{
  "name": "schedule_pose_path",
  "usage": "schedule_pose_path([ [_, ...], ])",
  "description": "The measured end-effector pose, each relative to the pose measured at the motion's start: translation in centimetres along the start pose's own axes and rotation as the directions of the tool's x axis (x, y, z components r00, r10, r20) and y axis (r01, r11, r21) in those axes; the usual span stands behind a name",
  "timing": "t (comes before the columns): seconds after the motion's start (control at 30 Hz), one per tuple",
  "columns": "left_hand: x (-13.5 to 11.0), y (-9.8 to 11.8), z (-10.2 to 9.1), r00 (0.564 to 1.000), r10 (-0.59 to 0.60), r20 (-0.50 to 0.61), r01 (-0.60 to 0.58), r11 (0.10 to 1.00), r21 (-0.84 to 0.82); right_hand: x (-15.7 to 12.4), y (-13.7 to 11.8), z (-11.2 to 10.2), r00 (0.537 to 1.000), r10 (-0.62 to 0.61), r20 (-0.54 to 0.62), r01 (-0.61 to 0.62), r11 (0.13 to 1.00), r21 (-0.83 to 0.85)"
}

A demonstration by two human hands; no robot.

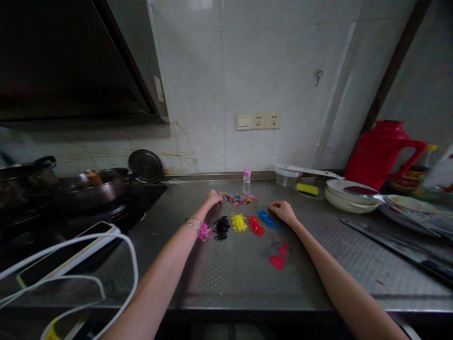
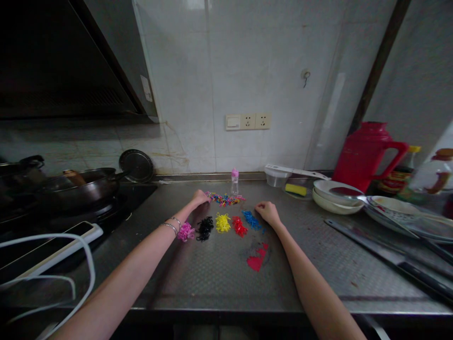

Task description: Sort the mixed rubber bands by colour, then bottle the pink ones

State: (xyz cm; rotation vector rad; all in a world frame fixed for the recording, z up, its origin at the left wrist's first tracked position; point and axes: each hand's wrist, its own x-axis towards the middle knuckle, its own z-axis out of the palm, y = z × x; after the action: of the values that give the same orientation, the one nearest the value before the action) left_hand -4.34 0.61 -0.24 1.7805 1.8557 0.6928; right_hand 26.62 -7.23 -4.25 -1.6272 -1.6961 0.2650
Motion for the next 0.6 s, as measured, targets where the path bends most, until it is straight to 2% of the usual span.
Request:
schedule_pose_path([
  [0.17, 0.7, 0.0, 0.2, 0.999, -0.029, -0.044, 0.035, 0.989, 0.143, 0.0, 0.0, 0.1, 1.000, -0.003, -0.004, 0.003, 1.000, 0.011],
  [0.33, 0.8, 0.0, 0.1, 0.997, -0.013, -0.074, 0.024, 0.987, 0.158, 0.0, 0.0, 0.0, 1.000, 0.010, -0.002, -0.010, 1.000, 0.004],
  [0.6, 0.4, 2.0, -3.0, 0.995, 0.083, -0.061, -0.073, 0.986, 0.150, 0.0, -0.1, 0.0, 1.000, 0.014, 0.009, -0.014, 1.000, -0.007],
])
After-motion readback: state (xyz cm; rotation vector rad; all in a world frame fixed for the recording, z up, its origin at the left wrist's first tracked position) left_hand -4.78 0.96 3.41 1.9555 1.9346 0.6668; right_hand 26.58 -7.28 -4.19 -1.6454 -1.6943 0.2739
